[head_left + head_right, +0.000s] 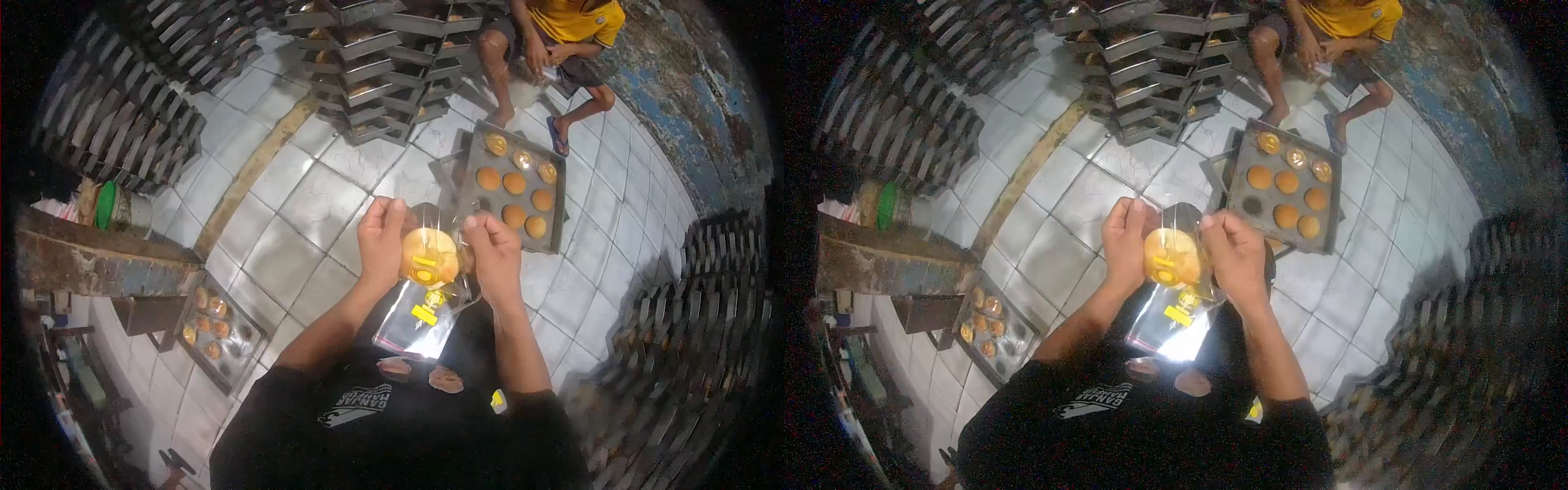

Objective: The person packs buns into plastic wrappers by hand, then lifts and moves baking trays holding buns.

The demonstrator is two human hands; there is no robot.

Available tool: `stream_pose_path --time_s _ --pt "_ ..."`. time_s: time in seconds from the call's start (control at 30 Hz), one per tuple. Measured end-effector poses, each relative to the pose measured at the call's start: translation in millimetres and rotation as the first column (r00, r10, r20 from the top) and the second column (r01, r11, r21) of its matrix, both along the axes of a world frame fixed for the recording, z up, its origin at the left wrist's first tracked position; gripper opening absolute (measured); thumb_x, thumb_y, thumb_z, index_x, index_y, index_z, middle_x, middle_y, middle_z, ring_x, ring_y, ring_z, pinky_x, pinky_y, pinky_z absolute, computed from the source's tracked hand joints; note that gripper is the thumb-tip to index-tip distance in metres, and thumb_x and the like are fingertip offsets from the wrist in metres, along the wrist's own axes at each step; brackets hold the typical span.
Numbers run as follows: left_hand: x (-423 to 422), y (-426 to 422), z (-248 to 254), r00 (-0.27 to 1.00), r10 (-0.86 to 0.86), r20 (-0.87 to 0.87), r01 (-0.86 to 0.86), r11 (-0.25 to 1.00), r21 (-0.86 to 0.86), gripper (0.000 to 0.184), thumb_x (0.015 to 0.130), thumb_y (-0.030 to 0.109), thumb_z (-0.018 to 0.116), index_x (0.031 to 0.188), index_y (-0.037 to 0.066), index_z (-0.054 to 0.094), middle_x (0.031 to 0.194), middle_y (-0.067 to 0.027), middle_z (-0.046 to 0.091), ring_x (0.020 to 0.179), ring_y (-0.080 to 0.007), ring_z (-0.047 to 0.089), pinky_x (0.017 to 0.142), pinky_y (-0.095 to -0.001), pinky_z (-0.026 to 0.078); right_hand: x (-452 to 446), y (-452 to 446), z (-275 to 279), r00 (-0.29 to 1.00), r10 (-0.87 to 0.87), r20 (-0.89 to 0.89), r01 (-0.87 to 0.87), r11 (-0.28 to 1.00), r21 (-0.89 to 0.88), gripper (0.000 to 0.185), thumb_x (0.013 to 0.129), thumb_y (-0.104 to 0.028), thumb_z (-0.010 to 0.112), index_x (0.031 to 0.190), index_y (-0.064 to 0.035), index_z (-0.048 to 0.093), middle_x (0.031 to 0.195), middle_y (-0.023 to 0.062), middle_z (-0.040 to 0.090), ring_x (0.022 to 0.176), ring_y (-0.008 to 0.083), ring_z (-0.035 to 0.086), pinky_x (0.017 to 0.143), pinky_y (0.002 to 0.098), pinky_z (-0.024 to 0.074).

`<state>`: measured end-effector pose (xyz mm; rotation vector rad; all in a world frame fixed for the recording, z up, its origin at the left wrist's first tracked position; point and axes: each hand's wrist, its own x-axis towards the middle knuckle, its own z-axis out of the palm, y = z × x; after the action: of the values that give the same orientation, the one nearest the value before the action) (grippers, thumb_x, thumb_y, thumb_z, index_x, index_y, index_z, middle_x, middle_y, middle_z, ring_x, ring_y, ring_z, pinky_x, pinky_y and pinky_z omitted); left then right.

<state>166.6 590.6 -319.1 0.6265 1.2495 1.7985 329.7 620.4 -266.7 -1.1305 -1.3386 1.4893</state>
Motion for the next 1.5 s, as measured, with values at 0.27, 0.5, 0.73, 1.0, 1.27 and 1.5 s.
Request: stream_pose_path --time_s 0.27,0.5,0.73,1.0,1.27,1.5 --pt "-20.4 4.7 -4.4 0.998 -0.053 -0.040 0.053 0.999 0.000 0.017 0.101 0.016 0.061 0.088 0.005 0.058 0.087 0.0003 0.061 0.083 -0.0085 0.054 0.081 -0.0263 0.045 19.7 23.7 -29.6 0.996 -0.028 -0.086 0.006 0.968 -0.252 0.027 0.101 -0.026 0.062 0.082 -0.0072 0.062 0.067 -0.0083 0.048 0.058 0.0014 0.039 0.051 0.0222 0.0300" --pt "-11.0 9.6 -31.2 0.995 -0.066 -0.069 0.069 0.997 0.044 0.015 0.101 0.014 0.061 0.088 0.006 0.057 0.087 -0.0018 0.063 0.080 -0.0097 0.056 0.075 -0.0268 0.047 4.2 24.3 -45.4 0.992 -0.109 -0.057 0.107 0.993 -0.042 0.027 0.104 -0.025 0.058 0.084 -0.0066 0.061 0.066 -0.0048 0.052 0.056 0.0044 0.045 0.052 0.0226 0.0366" --pt "-0.1 16.5 -52.6 0.944 -0.055 0.325 0.094 0.990 -0.105 0.025 0.103 0.028 0.060 0.090 0.007 0.058 0.083 -0.0032 0.061 0.075 -0.0104 0.057 0.065 -0.0276 0.049 -1.7 15.8 -46.8 0.992 -0.110 0.060 0.109 0.994 0.025 0.031 0.106 -0.025 0.053 0.080 -0.0092 0.055 0.065 -0.0045 0.053 0.056 0.0033 0.047 0.052 0.0219 0.0372" --pt "-9.1 11.8 -9.2 0.827 -0.163 0.539 0.133 0.987 0.094 0.021 0.100 0.027 0.064 0.093 0.008 0.058 0.087 -0.0040 0.062 0.080 -0.0143 0.059 0.074 -0.0313 0.052 -0.6 15.8 -24.1 0.990 -0.139 -0.017 0.140 0.988 0.066 0.028 0.106 -0.023 0.054 0.084 -0.0051 0.058 0.066 -0.0019 0.054 0.057 0.0057 0.049 0.053 0.0237 0.0395" --pt "-21.0 9.5 22.6 0.995 0.020 -0.096 -0.017 0.999 0.033 0.017 0.100 0.015 0.061 0.087 0.005 0.059 0.087 -0.0040 0.062 0.080 -0.0142 0.058 0.074 -0.0292 0.048 2.8 13.2 -2.9 0.976 -0.191 0.108 0.110 0.853 0.510 0.032 0.104 -0.026 0.055 0.082 -0.0024 0.058 0.070 -0.0028 0.053 0.059 0.0070 0.047 0.055 0.0266 0.0387" --pt "-32.6 -26.4 -43.3 0.930 -0.094 -0.355 0.059 0.992 -0.109 0.019 0.099 0.012 0.061 0.085 -0.001 0.062 0.098 -0.0043 0.060 0.092 -0.0107 0.055 0.081 -0.0274 0.044 29.1 -0.8 -58.7 1.000 0.016 0.014 -0.010 0.937 -0.349 0.031 0.102 -0.030 0.061 0.078 -0.0104 0.059 0.062 -0.0074 0.048 0.051 0.0029 0.040 0.045 0.0228 0.0300"
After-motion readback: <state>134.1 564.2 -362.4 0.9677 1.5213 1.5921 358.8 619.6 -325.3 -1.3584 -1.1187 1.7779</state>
